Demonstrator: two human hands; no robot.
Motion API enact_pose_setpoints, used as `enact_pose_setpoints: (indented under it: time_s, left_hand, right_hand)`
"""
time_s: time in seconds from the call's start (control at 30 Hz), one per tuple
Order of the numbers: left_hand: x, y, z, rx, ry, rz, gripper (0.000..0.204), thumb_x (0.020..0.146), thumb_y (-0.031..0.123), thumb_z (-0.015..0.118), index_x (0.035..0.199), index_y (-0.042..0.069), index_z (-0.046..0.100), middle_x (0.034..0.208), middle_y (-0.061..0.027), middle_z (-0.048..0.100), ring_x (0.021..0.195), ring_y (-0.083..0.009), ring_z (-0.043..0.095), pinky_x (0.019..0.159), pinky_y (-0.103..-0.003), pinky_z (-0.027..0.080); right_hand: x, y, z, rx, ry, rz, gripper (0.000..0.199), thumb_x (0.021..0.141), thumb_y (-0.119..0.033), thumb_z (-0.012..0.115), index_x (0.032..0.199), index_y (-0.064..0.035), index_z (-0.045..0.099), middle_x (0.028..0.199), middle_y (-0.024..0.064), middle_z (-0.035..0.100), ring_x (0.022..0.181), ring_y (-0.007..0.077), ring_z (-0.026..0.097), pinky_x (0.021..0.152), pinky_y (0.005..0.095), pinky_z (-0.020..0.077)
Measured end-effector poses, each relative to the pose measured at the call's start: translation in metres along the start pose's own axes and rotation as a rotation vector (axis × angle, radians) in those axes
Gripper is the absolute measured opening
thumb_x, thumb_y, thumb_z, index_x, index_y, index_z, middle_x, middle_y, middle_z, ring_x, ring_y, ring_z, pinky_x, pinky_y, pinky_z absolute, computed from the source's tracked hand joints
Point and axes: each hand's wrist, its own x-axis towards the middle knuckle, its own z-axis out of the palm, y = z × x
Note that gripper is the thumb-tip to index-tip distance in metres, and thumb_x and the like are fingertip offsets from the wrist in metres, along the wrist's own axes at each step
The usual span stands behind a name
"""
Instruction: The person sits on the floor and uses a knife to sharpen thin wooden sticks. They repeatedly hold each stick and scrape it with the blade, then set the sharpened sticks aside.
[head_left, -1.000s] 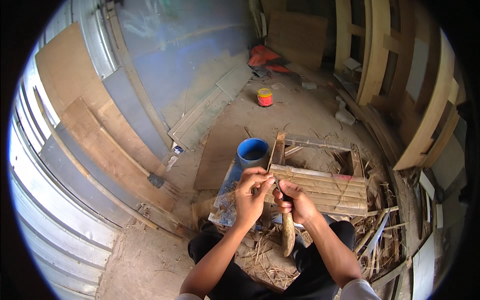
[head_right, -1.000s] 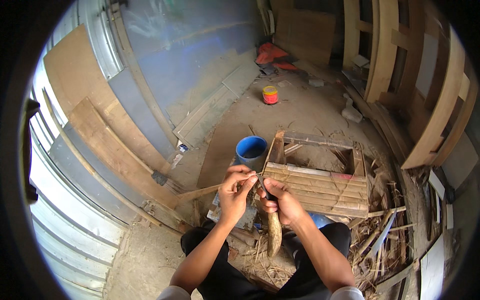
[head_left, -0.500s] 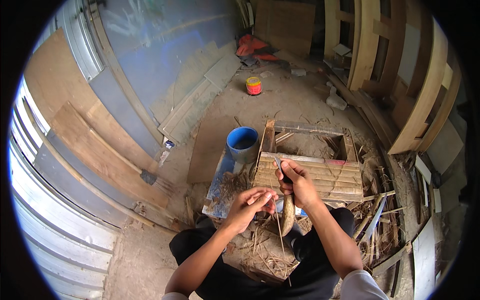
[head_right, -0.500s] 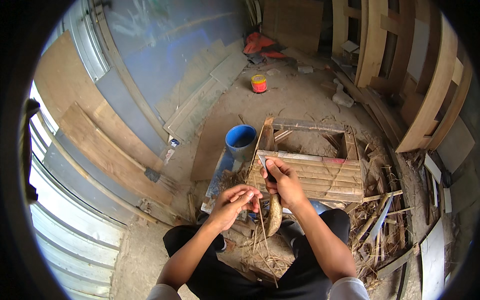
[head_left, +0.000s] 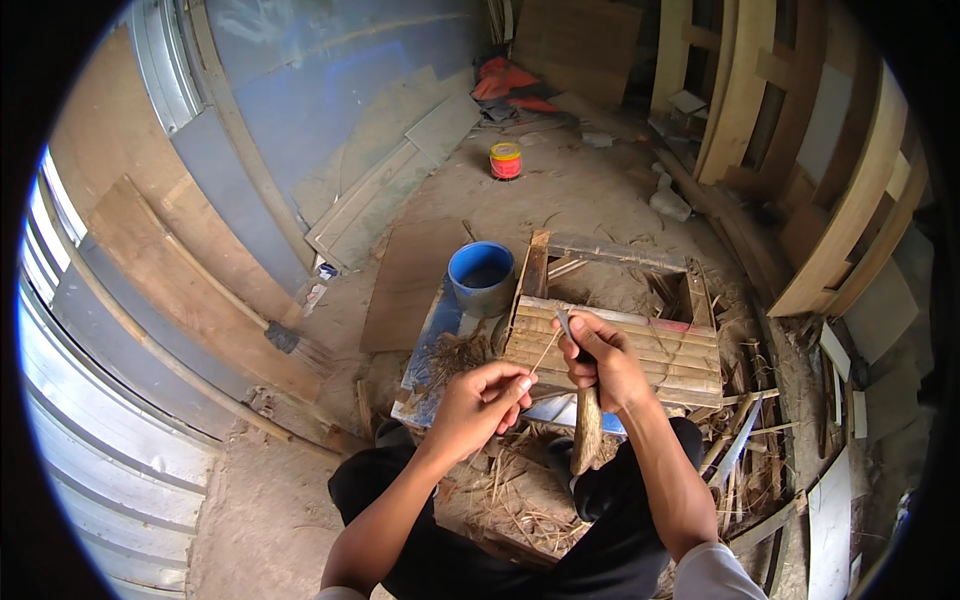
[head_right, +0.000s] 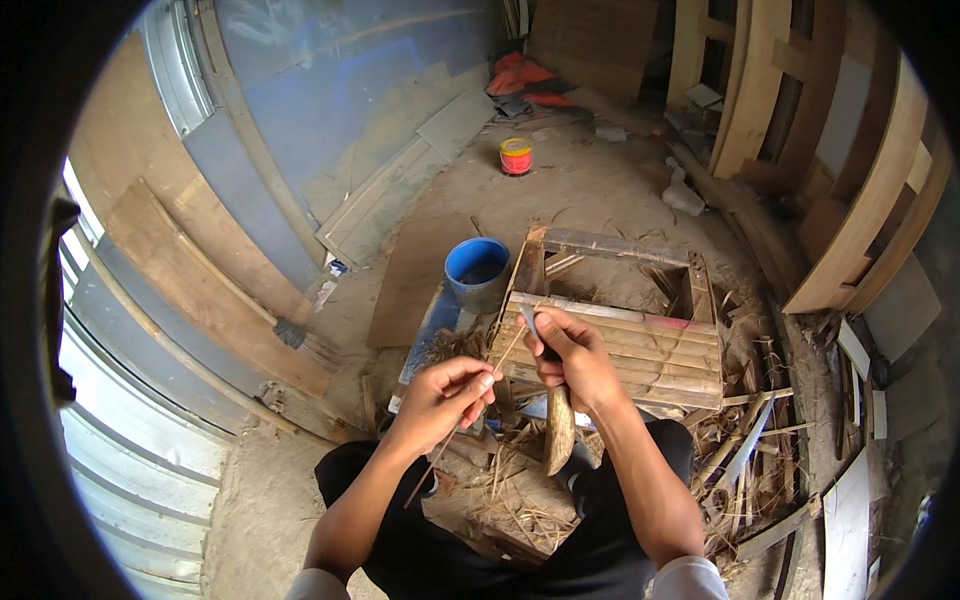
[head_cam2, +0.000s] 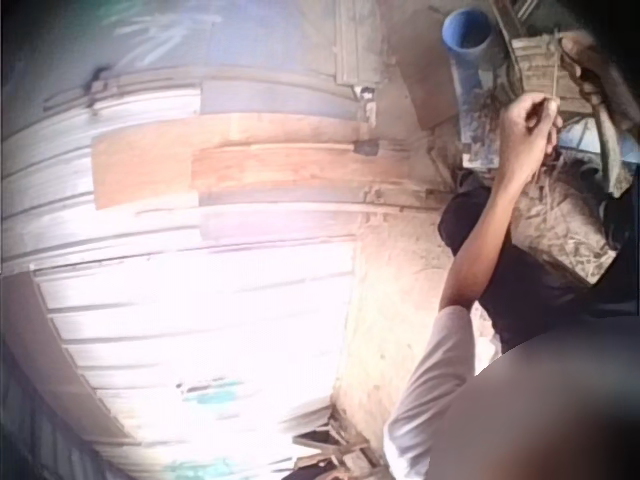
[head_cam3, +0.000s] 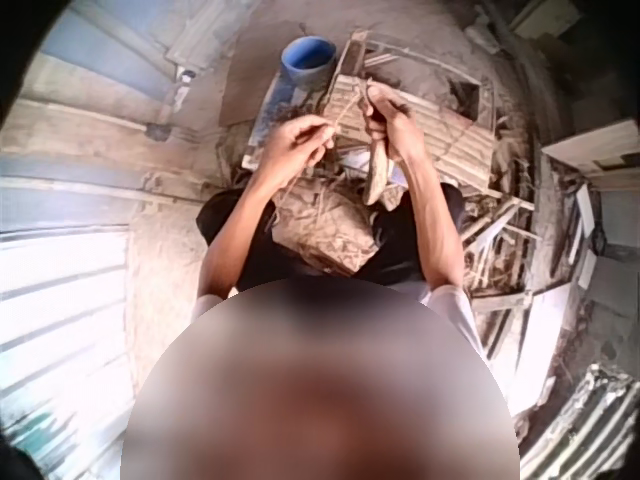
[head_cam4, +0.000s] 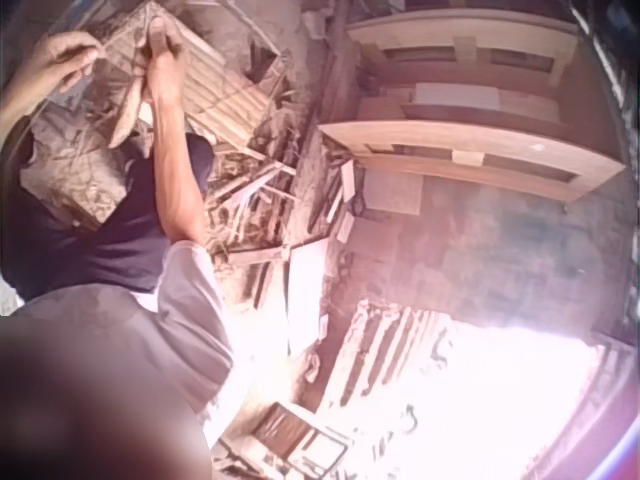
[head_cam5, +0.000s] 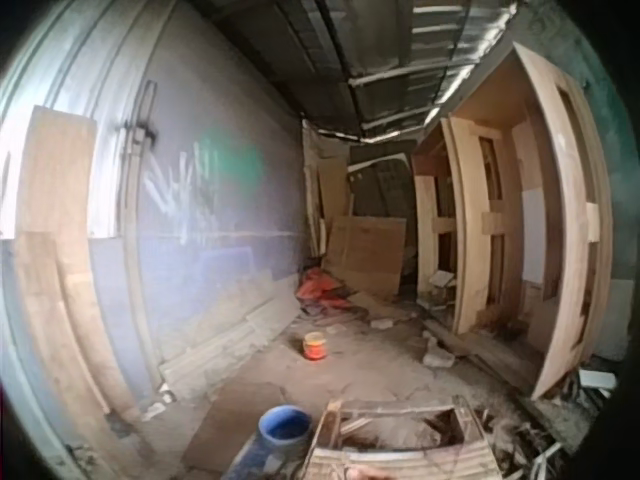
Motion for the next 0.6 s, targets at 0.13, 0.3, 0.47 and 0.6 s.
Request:
enact_pose_setpoints:
  time_s: [0.13,0.3,0.47,0.6]
  left_hand:
    - [-0.003,-0.002,0.006,0.227,0.101,0.168,0.011,0.093,0.011,0.061,0.097,0.0,0.062,0.073,-0.0008,0.059,0.056,-0.003,0.048,0.048,-0.018,0.036]
    - [-0.005,0.0,0.007,0.605,0.244,0.435,0.005,0.089,0.004,0.063,0.091,0.0,0.061,0.066,-0.0023,0.059,0.054,-0.003,0.049,0.047,-0.021,0.036]
    - [-0.006,0.001,0.011,0.688,0.267,0.523,0.006,0.085,0.0,0.064,0.089,-0.001,0.06,0.064,-0.0055,0.058,0.051,-0.0061,0.049,0.046,-0.023,0.038]
    - [-0.018,-0.002,0.01,0.679,0.179,0.424,0.005,0.088,0.002,0.062,0.09,-0.002,0.06,0.066,-0.0049,0.059,0.053,-0.0061,0.051,0.048,-0.023,0.04]
  right_hand:
    - [-0.002,-0.007,0.001,-0.043,-0.017,0.086,0.023,0.099,-0.025,0.05,0.109,-0.007,0.061,0.073,-0.0032,0.051,0.048,0.0021,0.03,0.042,0.0175,0.0223]
    - [-0.005,0.0,-0.001,0.046,-0.073,0.146,0.016,0.096,-0.022,0.055,0.101,-0.0069,0.059,0.074,0.0004,0.052,0.047,0.0025,0.029,0.04,0.0184,0.0193]
    - [0.005,-0.002,-0.01,-0.036,0.068,0.191,0.016,0.096,-0.022,0.054,0.098,-0.007,0.059,0.074,-0.0003,0.053,0.046,0.0036,0.031,0.038,0.0185,0.0212]
    - [0.009,-0.038,-0.031,0.023,0.463,-0.074,0.018,0.097,-0.02,0.047,0.097,-0.0055,0.058,0.07,-0.0048,0.048,0.047,0.0044,0.033,0.039,0.0174,0.0261]
